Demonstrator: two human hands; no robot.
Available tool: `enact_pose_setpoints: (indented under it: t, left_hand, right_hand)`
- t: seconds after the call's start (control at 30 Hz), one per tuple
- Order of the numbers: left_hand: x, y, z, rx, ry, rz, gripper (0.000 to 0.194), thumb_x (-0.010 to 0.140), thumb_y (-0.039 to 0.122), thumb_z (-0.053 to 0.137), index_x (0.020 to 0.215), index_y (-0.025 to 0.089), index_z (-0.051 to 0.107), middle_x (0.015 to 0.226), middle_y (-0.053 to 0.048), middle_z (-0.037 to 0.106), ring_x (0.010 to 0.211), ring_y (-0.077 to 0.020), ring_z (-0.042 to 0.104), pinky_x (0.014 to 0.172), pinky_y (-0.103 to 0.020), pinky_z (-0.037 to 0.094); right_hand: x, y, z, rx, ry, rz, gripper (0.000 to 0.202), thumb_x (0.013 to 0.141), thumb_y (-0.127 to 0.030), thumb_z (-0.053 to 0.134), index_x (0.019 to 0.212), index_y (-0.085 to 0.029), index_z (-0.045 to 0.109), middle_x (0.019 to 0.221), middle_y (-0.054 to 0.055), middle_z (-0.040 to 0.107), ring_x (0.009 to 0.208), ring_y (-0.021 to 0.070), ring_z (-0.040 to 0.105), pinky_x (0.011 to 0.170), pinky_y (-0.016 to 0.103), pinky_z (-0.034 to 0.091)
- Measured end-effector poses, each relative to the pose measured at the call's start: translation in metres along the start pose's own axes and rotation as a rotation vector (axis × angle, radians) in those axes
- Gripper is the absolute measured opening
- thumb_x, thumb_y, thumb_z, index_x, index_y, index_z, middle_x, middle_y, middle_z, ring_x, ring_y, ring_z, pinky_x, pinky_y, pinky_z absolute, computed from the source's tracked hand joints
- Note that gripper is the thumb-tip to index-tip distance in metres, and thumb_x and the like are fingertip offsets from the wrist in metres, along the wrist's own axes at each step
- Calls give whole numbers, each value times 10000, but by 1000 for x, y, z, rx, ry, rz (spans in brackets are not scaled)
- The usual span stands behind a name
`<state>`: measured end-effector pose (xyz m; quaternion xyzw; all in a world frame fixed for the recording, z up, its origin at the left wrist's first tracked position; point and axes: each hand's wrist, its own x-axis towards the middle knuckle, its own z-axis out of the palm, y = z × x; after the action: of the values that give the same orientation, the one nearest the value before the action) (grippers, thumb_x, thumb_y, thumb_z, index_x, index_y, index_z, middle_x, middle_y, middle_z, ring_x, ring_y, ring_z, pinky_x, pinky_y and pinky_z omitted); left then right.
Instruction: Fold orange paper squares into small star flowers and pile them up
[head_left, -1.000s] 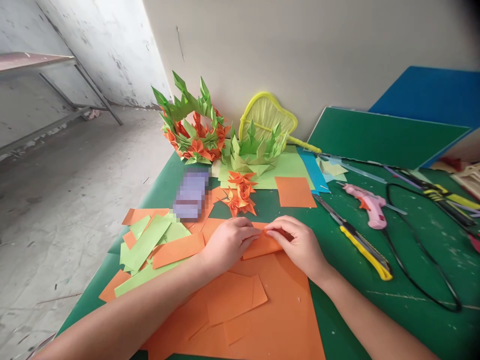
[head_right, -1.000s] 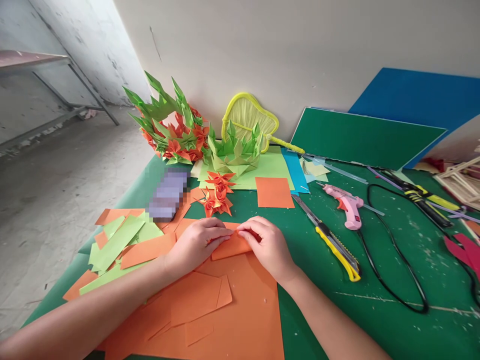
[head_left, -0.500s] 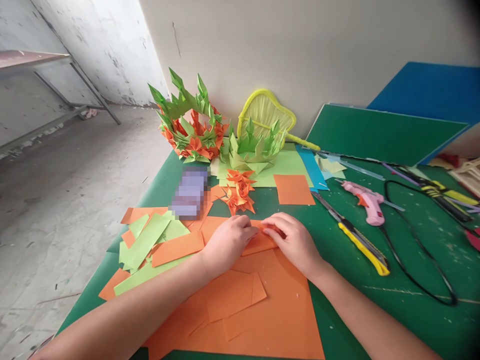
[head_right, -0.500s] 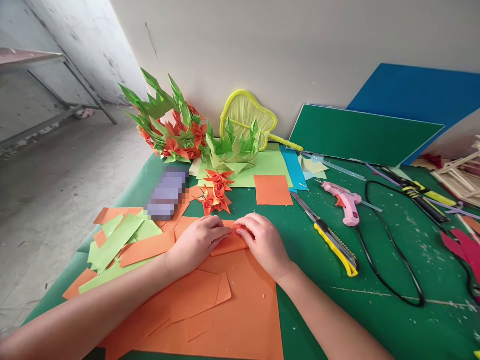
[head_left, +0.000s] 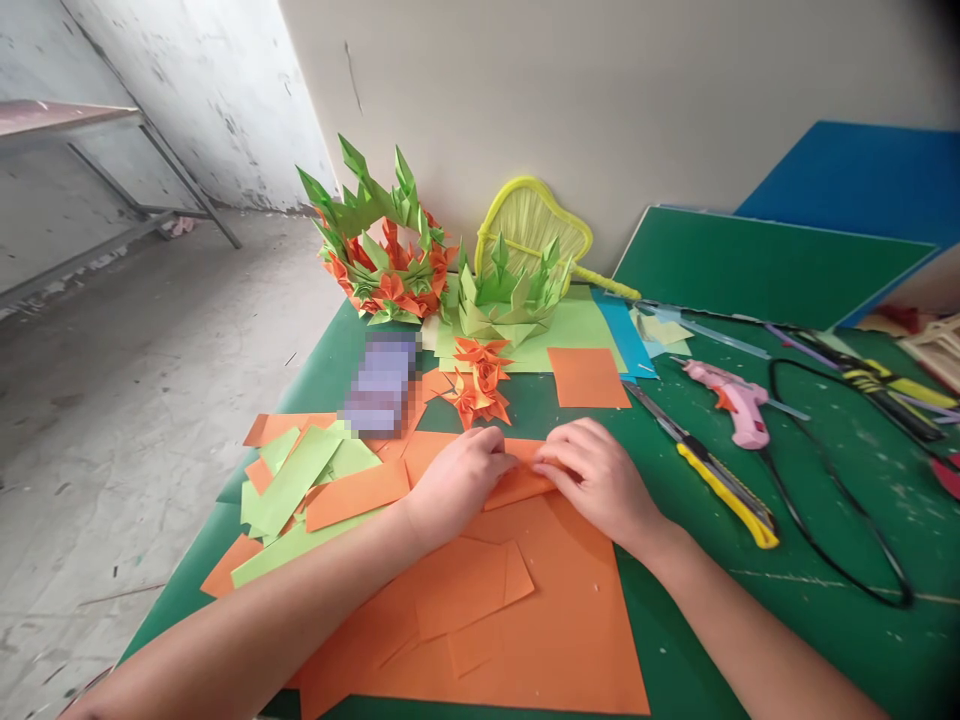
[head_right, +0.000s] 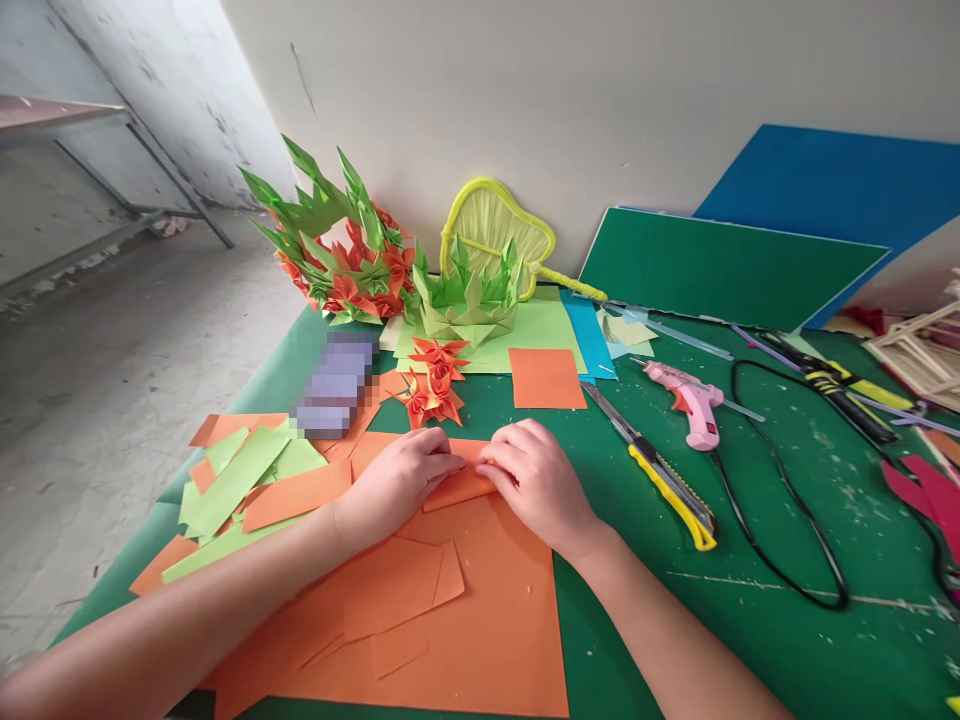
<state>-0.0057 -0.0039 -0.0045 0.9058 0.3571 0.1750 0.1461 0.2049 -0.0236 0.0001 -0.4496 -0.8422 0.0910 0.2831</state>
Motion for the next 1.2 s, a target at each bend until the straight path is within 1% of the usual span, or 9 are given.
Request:
enact_pose_setpoints:
  t: [0.1,0.2,0.4,0.6,0.7,0.8,0.9,1.03,1.2]
  left_hand:
    - [0,0,0,-23,19,13,304,918,118,427,775,160,692,727,-16,431,656,-133,396,605,-254,352]
    - [1,0,-1,-31,14,-2,287,903,113,460,707,152,667,725,-11,429,646,-124,383,592,-252,337]
    - [1,-2,2,-85,9,-11,286,896,140,474,665,151,644,727,-2,400,634,-115,379,579,-249,326]
    - [1,-2,3,-96,21,-16,285,899,152,471,680,152,653,722,-1,397,644,-119,387,588,-249,335]
    - [0,-3,4,-74,17,0,293,914,172,459,702,155,660,729,-5,399,654,-126,389,594,-250,337]
    - [0,-4,4,-50,31,9,307,925,161,422,755,165,678,731,-11,409,662,-136,392,603,-255,341]
    - [-1,-4,4,-38,24,11,330,920,131,385,796,169,688,741,-21,432,667,-144,401,607,-259,353]
    - [-2,-5,4,-40,17,6,356,927,135,358,816,171,694,761,-32,459,666,-145,413,613,-263,373]
    - [-1,-4,3,-118,57,-17,327,928,163,384,822,183,693,743,-22,460,642,-137,415,608,-261,368]
  right_hand:
    - [-1,-2,-8,8,-116,-204,176,955,-280,530,924,-218,692,880,56,670,842,199,560,768,361,438]
    - [0,-5,-9,-23,-180,-307,219,973,-302,498,1018,-206,689,915,67,690,846,199,572,752,363,429]
    - [-3,-14,2,-25,-253,-369,239,972,-297,497,1099,-170,656,894,73,687,858,215,571,747,364,452]
    - [-2,-22,6,44,-294,-386,234,956,-290,526,1134,-205,650,914,61,677,940,222,571,818,371,459]
    - [-1,-19,-2,37,-312,-354,216,957,-268,502,1059,-213,685,887,62,664,905,215,566,782,361,447]
    - [-1,-8,-16,-2,-293,-314,249,940,-211,477,855,-203,711,779,56,627,786,195,548,709,344,419]
    - [-2,9,-31,-21,-291,-226,358,934,-208,473,624,-210,651,666,36,565,653,165,481,640,323,386]
    - [-5,25,-44,15,-304,-151,353,923,-221,515,589,-213,632,630,31,555,662,171,491,601,309,368]
    - [-6,20,-42,-87,-305,-246,354,929,-184,460,624,-209,637,681,51,574,670,178,472,651,337,393]
